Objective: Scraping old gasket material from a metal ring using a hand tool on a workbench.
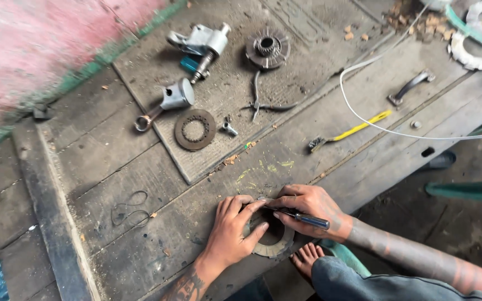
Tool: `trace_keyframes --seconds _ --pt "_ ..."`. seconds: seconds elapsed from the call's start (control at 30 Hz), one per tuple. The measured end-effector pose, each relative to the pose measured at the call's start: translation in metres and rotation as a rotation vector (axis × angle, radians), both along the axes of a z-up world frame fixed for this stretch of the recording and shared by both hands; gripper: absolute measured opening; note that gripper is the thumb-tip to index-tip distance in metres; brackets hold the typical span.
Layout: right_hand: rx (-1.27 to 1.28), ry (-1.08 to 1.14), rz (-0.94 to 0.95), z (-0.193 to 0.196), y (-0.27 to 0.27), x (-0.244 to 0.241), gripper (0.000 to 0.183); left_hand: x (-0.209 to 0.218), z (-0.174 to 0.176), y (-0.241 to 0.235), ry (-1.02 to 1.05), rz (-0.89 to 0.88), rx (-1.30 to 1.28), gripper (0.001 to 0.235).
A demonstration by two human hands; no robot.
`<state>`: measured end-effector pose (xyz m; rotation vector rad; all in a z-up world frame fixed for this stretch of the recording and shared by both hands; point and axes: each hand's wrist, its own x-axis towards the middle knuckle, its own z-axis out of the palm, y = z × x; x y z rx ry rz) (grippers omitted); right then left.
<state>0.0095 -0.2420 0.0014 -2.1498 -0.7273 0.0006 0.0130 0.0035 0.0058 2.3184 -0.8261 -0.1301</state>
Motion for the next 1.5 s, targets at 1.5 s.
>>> trace_keyframes --seconds 1.5 --pt "-0.101 -0.105 -0.302 -0.048 -0.010 -0.014 0.046 -0.073 0.000 -0.021 -0.086 0.241 0.139 0.093"
